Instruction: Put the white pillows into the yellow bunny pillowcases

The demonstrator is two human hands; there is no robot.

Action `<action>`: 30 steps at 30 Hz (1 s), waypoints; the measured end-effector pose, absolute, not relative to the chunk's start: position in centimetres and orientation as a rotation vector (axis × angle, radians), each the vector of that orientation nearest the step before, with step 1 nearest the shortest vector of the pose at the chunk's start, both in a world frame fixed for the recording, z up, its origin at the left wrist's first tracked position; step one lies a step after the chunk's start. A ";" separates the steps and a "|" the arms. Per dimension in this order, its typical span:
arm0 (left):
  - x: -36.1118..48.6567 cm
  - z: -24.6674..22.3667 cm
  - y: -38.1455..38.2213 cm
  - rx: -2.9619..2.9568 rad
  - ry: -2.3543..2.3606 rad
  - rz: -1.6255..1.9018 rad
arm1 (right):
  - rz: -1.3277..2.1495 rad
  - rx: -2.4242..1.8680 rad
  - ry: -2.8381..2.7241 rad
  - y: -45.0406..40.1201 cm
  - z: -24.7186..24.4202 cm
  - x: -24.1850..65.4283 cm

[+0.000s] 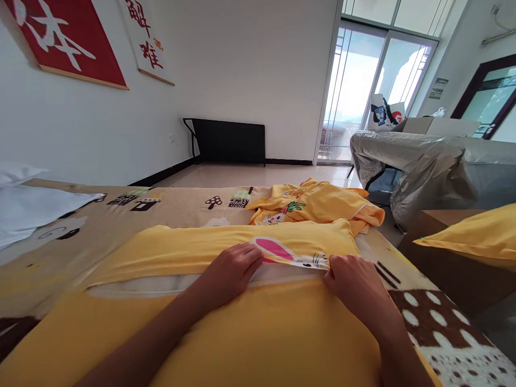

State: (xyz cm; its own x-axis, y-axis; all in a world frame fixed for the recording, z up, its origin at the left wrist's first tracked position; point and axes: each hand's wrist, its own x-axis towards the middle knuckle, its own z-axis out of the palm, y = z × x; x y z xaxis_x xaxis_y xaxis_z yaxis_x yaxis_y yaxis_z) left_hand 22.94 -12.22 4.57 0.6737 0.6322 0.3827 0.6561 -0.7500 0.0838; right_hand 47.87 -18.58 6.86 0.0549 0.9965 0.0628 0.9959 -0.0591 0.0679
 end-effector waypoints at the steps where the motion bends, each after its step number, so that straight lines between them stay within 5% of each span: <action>1: 22.9 4.6 -12.2 -2.820 -1.086 -0.609 | 0.130 2.298 2.149 -18.6 7.0 47.8; 20: 22.9 4.3 -12.2 -2.776 -1.046 -0.749 | -0.283 2.449 2.422 -17.7 6.1 46.2; 30: 23.7 4.9 -14.9 -2.621 -0.401 -0.901 | -0.395 2.422 2.574 -17.4 6.0 46.6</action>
